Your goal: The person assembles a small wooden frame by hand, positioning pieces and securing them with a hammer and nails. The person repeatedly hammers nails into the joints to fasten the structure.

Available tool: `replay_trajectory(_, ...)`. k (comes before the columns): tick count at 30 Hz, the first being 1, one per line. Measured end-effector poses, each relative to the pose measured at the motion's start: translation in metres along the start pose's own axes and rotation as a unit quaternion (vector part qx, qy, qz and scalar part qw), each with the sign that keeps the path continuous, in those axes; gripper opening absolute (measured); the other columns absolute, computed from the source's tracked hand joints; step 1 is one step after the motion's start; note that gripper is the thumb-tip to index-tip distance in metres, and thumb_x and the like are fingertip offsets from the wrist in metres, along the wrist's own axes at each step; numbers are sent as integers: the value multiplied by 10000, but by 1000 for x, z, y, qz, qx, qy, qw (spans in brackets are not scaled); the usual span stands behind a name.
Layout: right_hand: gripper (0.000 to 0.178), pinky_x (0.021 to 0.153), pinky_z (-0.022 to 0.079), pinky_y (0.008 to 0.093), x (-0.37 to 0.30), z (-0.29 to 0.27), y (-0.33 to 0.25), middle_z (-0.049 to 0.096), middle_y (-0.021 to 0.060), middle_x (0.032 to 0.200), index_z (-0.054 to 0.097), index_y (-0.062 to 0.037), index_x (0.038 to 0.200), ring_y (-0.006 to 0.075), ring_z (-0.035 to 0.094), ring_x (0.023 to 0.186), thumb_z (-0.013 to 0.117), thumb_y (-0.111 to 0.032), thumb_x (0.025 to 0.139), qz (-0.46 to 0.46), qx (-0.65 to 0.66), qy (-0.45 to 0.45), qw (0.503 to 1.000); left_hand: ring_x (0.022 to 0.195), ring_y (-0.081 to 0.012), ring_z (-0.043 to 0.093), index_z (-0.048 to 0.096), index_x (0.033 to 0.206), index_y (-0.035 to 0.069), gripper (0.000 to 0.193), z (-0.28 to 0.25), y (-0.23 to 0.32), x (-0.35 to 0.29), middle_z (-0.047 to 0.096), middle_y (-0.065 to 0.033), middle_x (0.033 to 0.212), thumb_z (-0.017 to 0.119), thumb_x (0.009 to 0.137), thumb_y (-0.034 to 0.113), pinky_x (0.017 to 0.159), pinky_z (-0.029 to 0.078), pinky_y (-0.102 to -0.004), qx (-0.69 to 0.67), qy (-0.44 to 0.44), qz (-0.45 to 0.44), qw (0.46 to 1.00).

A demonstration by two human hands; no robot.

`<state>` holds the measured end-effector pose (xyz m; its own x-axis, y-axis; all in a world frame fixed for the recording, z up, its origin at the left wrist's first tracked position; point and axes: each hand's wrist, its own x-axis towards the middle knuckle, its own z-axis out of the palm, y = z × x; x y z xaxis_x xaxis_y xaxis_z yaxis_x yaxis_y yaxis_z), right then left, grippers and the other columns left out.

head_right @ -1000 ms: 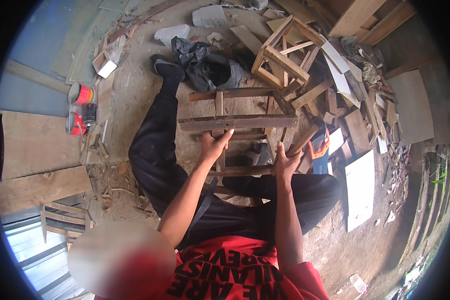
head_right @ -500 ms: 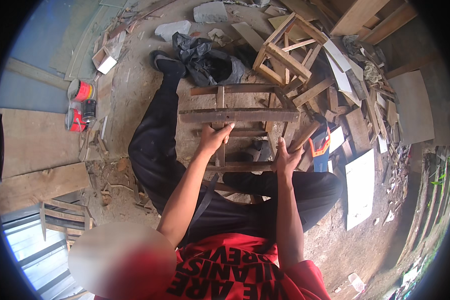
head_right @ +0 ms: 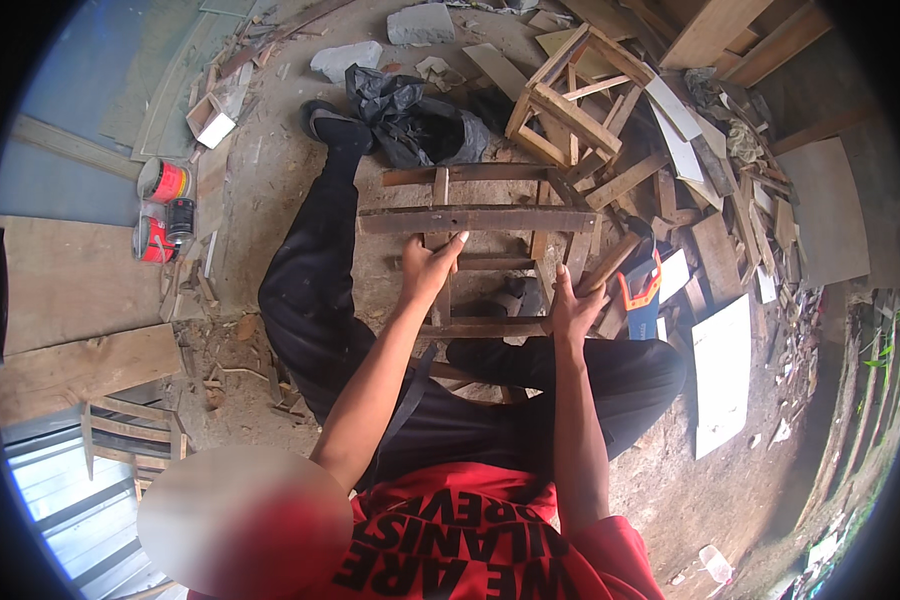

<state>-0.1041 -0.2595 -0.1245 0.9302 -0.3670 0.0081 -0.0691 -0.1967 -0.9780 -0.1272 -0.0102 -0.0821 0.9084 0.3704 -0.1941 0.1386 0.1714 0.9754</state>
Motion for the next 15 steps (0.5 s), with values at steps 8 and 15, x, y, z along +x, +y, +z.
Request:
replay_trajectory(8,482,616,492,311,9,-1,5,582,80,790,524,32,1013,162,590,674,819,-299,822,-14,-19,8,1000,976,-123,610,614,1113,-18,321,4,-10,-23,664,-72,1065,771,855,91,878,485,-283,-129,99,146,976)
replay_trajectory(15,345,595,459,249,9,4,-6,565,7,754,533,-19,922,99,542,644,798,-231,854,-19,-18,20,999,946,-83,555,619,1134,-32,330,-4,-3,-18,640,-29,1025,735,904,176,846,439,-243,-74,79,111,988)
